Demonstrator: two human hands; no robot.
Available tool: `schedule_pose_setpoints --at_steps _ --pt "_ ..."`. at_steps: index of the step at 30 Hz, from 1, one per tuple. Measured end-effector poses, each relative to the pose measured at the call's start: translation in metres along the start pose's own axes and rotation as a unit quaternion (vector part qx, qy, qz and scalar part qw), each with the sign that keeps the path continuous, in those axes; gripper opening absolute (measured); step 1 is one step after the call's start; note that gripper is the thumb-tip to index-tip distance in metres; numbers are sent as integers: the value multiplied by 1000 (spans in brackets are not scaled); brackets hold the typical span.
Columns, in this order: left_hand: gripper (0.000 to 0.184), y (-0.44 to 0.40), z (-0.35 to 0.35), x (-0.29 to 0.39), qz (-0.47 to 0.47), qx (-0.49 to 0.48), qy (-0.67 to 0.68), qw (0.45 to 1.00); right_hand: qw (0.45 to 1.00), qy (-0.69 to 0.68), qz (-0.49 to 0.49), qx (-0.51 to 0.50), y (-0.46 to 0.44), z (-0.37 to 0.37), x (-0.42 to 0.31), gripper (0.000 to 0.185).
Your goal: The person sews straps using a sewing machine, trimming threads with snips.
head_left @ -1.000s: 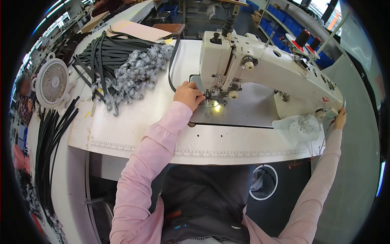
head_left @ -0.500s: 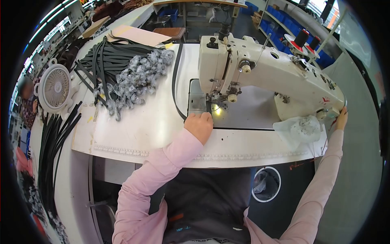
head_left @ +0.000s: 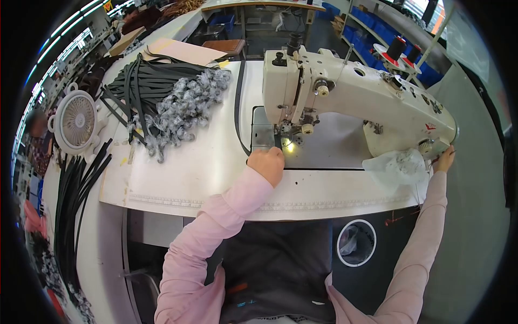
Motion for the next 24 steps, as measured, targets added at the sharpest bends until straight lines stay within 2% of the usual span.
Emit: schedule_pose_setpoints --at_steps 2,5,8,11,13,15,18,24 --pt "7 -1 3 -1 -9 -9 -3 1000 985 121 -21 120 18 -9 -34 40" --pt "8 -4 0 1 -7 34 0 999 954 159 -201 157 70 -6 -89 36" --pt "12 -2 -7 5 5 53 16 998 948 136 -273 93 141 3 -134 28" --pt "14 6 -13 12 24 32 13 999 929 131 -342 -45 214 13 -152 14" --pt "13 12 -16 17 37 10 11 999 887 120 -424 -138 261 21 -160 3" --pt "11 20 -21 23 46 -19 15 999 835 148 -481 -222 303 31 -174 8" --pt "7 29 -26 31 74 -41 13 996 785 112 -507 -337 349 48 -183 12" --pt "6 49 -40 54 89 -71 11 993 757 64 -488 -429 398 93 -169 15"
Point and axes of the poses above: each hand's wrist, its own y-axis away from the middle knuckle, its own z-axis out of the palm, x = y × z, the point moved 2 cm from there along -y, towards the middle knuckle, and after that the axes turned 13 degrees about y, right-handed, at the moved point
